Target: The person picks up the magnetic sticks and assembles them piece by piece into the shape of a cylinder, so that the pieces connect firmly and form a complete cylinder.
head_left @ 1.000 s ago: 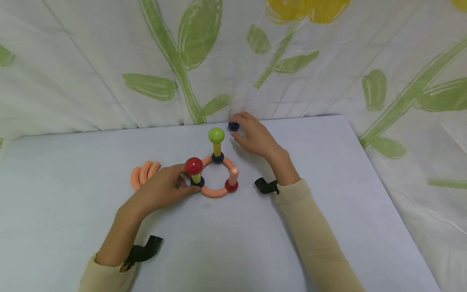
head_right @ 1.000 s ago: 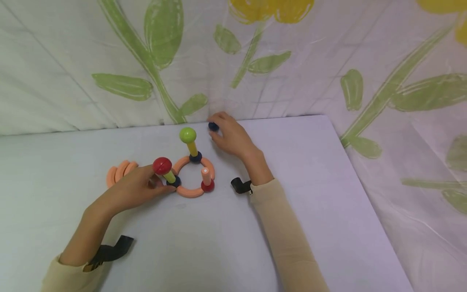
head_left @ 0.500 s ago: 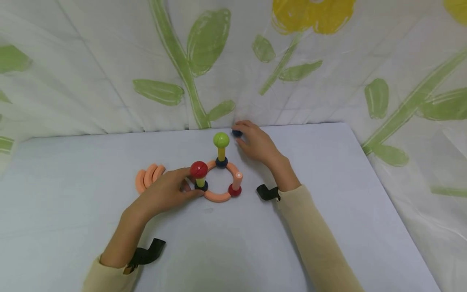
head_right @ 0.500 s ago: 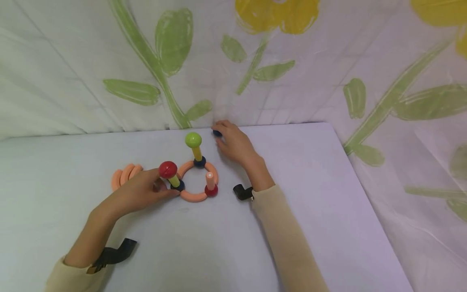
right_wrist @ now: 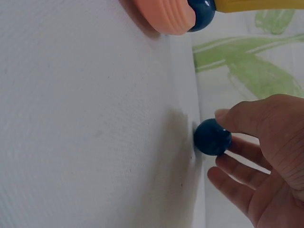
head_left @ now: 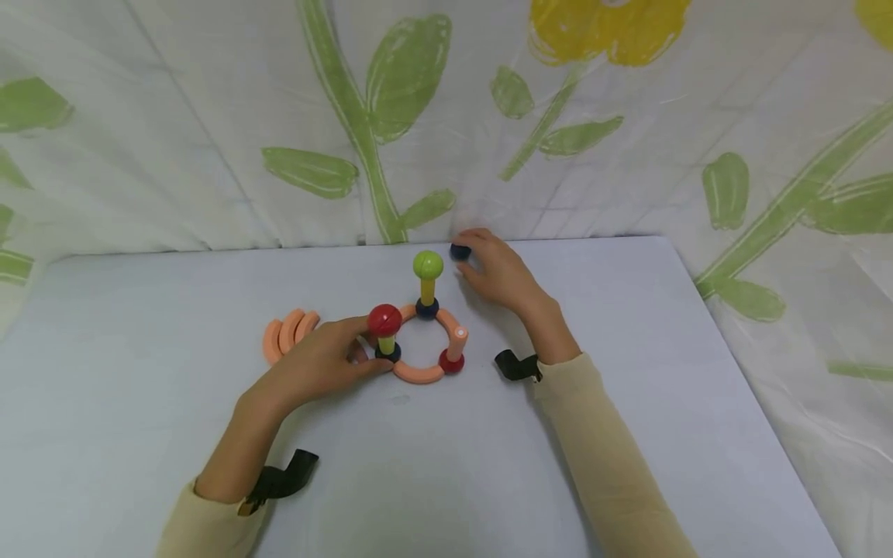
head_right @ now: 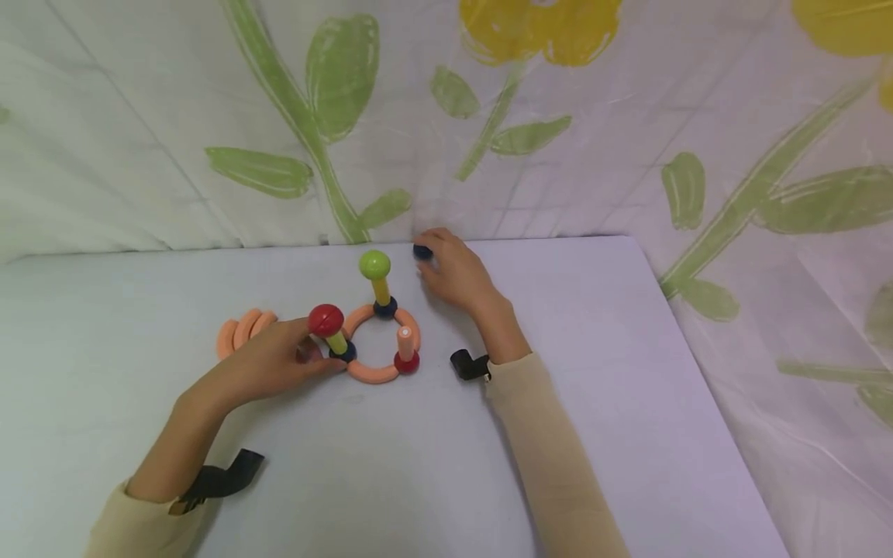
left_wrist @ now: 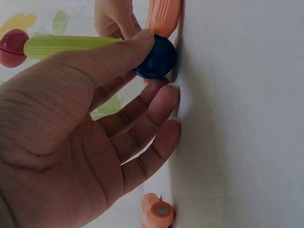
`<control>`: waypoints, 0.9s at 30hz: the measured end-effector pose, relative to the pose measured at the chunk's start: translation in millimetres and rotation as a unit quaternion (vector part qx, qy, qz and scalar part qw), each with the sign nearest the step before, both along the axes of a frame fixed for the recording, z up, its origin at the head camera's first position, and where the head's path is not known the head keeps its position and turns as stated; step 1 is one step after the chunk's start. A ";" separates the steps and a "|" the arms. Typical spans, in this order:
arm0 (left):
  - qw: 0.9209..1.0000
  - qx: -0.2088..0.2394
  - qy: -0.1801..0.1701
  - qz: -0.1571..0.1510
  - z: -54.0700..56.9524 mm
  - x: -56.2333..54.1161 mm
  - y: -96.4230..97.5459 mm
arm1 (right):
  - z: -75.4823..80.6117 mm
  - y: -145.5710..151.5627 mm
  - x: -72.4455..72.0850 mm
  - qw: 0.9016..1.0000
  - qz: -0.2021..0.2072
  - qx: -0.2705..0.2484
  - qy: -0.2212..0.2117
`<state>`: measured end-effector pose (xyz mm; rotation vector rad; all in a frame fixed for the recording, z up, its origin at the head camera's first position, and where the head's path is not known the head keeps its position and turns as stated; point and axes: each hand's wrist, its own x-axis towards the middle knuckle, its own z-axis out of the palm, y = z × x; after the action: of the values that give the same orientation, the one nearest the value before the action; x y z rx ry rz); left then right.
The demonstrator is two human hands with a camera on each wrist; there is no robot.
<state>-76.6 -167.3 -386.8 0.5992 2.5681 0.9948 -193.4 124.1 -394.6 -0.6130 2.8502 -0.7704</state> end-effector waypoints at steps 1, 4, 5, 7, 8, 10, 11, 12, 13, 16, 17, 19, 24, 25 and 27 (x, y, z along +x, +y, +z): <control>1.000 0.001 0.001 -0.001 0.2 -0.1 0.1 | -0.3 0.4 -0.4 1.000 0.000 -0.001 0.000; 1.000 0.001 -0.001 -0.002 0.2 -0.3 0.0 | -0.3 0.7 0.0 1.000 0.002 -0.009 -0.001; 1.000 0.001 -0.002 -0.002 0.0 -0.2 -0.2 | -0.2 0.7 0.6 1.000 0.001 -0.012 -0.001; 1.000 0.000 -0.003 -0.002 -0.5 0.0 -0.4 | 0.2 0.6 1.5 1.000 -0.002 -0.013 0.001; 1.000 0.000 -0.003 -0.002 -0.8 -0.1 -0.5 | 0.4 0.7 2.2 1.000 -0.004 -0.013 0.002; 1.000 0.000 -0.002 -0.003 -1.0 -0.2 -0.3 | 0.2 0.8 2.5 1.000 -0.009 -0.012 0.006; 1.000 0.001 -0.001 -0.003 -0.9 -0.2 -0.2 | -0.2 1.1 2.4 1.000 -0.011 -0.011 0.008; 1.000 0.001 -0.001 -0.003 -0.8 -0.3 0.1 | -0.5 1.3 2.3 1.000 -0.011 -0.010 0.010; 1.000 0.001 0.000 -0.003 -0.7 -0.4 0.2 | -0.8 1.4 2.0 1.000 -0.013 -0.009 0.010; 1.000 0.002 0.000 -0.003 0.0 -0.3 0.6 | -0.5 1.8 1.8 1.000 -0.013 -0.009 0.009; 1.000 0.002 -0.001 -0.002 0.0 -0.2 0.7 | -0.5 1.8 1.8 1.000 -0.014 -0.009 0.009; 1.000 0.001 0.000 -0.002 0.2 -0.1 0.8 | -0.1 1.8 2.1 1.000 -0.016 -0.009 0.007; 1.000 -0.005 -0.004 0.001 1.5 0.8 1.3 | -1.4 2.5 2.2 1.000 -0.020 -0.013 0.011; 1.000 -0.008 -0.005 0.002 1.8 1.1 1.4 | -1.9 2.6 2.0 1.000 -0.022 -0.016 0.013; 1.000 -0.011 -0.008 0.002 2.5 1.8 1.9 | -2.6 3.0 1.8 0.999 -0.024 -0.022 0.016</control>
<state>-74.8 -165.4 -384.3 0.5792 2.5632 0.9674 -191.6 127.1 -397.1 -0.5685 2.8951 -0.8408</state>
